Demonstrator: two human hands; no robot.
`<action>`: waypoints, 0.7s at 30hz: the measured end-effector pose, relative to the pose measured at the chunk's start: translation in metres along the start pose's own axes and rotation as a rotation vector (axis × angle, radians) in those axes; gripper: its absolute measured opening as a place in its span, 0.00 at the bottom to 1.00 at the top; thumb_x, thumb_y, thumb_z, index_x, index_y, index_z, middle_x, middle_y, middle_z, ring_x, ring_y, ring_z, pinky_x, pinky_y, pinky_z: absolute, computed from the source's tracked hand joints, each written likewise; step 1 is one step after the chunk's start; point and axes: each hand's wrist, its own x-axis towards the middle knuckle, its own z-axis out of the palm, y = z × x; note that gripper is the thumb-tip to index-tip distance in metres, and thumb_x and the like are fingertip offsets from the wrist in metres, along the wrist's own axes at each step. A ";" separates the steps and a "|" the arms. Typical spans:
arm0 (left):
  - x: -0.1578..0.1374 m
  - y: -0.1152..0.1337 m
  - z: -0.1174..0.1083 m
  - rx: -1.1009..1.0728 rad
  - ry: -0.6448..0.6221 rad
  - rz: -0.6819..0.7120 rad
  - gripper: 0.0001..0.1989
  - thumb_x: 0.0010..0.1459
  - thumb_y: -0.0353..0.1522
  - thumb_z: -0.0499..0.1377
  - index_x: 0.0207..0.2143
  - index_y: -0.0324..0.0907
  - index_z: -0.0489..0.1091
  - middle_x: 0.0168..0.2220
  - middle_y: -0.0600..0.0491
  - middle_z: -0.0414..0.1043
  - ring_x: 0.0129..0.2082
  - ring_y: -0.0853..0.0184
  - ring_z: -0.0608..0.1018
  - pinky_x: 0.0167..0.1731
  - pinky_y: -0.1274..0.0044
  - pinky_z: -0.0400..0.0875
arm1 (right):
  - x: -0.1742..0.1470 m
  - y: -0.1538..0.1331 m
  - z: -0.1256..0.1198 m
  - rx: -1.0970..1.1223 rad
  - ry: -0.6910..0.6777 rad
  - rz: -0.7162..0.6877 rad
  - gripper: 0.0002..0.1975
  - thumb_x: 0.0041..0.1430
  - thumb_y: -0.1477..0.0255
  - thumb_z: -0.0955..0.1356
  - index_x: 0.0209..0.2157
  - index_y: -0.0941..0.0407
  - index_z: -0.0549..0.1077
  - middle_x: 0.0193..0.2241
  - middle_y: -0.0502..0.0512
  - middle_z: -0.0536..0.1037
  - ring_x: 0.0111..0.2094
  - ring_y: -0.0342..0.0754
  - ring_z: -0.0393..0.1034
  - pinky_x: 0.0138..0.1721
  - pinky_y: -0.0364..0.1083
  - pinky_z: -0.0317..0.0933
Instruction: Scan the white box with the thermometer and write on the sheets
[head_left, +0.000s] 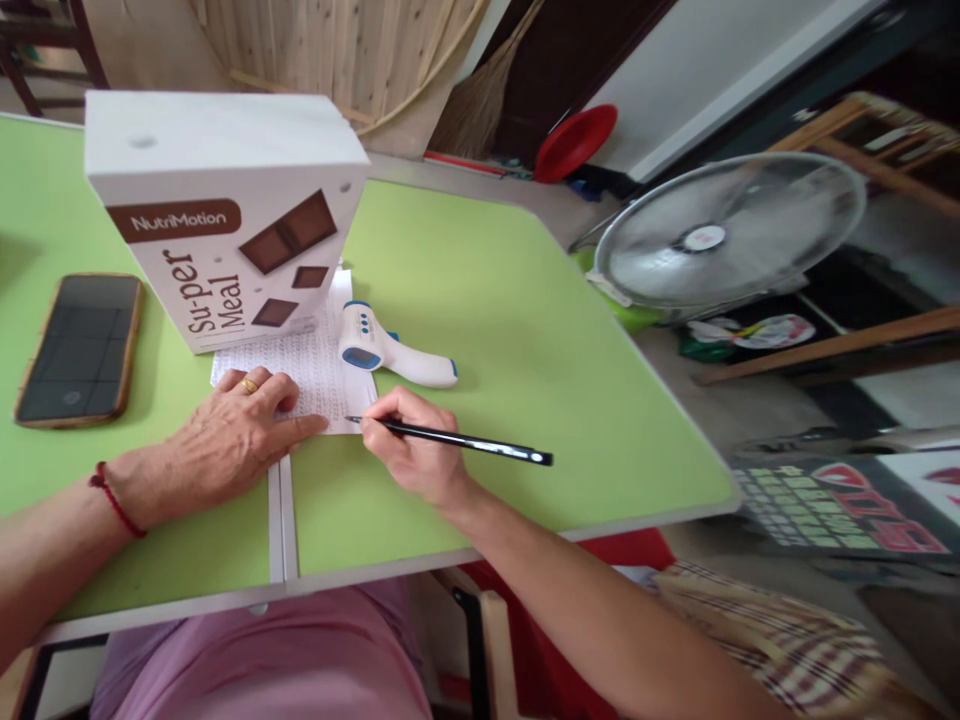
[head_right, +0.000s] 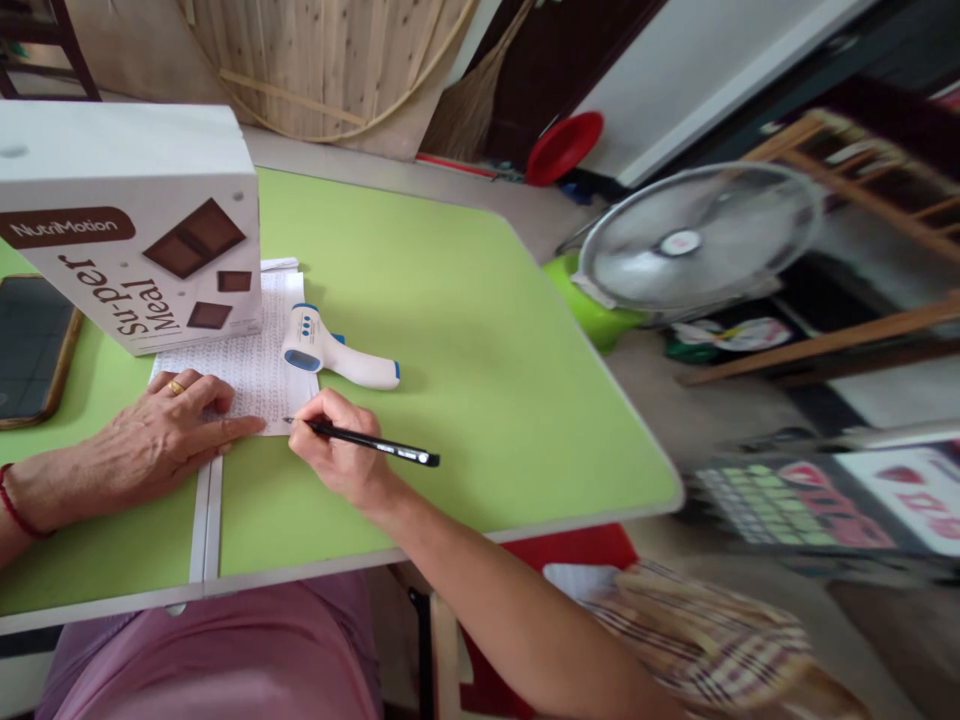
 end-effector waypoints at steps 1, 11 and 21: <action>0.000 0.000 0.000 0.001 0.001 0.001 0.17 0.64 0.26 0.51 0.51 0.50 0.70 0.38 0.47 0.64 0.33 0.61 0.62 0.33 0.71 0.55 | 0.000 0.000 0.000 -0.001 0.000 0.002 0.07 0.53 0.74 0.65 0.22 0.54 0.65 0.16 0.43 0.65 0.15 0.37 0.55 0.18 0.39 0.53; -0.002 -0.001 0.002 0.003 -0.002 -0.001 0.18 0.64 0.26 0.51 0.52 0.50 0.69 0.38 0.48 0.63 0.33 0.61 0.62 0.34 0.71 0.55 | 0.001 -0.001 0.001 -0.018 -0.004 -0.022 0.07 0.53 0.75 0.64 0.22 0.54 0.64 0.16 0.43 0.65 0.15 0.36 0.56 0.16 0.38 0.51; -0.001 0.000 0.000 -0.013 0.009 -0.001 0.16 0.65 0.27 0.51 0.51 0.50 0.70 0.38 0.47 0.64 0.33 0.61 0.62 0.33 0.71 0.54 | 0.001 0.000 0.002 -0.018 -0.008 -0.024 0.08 0.52 0.75 0.64 0.21 0.54 0.63 0.15 0.42 0.65 0.15 0.36 0.55 0.16 0.37 0.51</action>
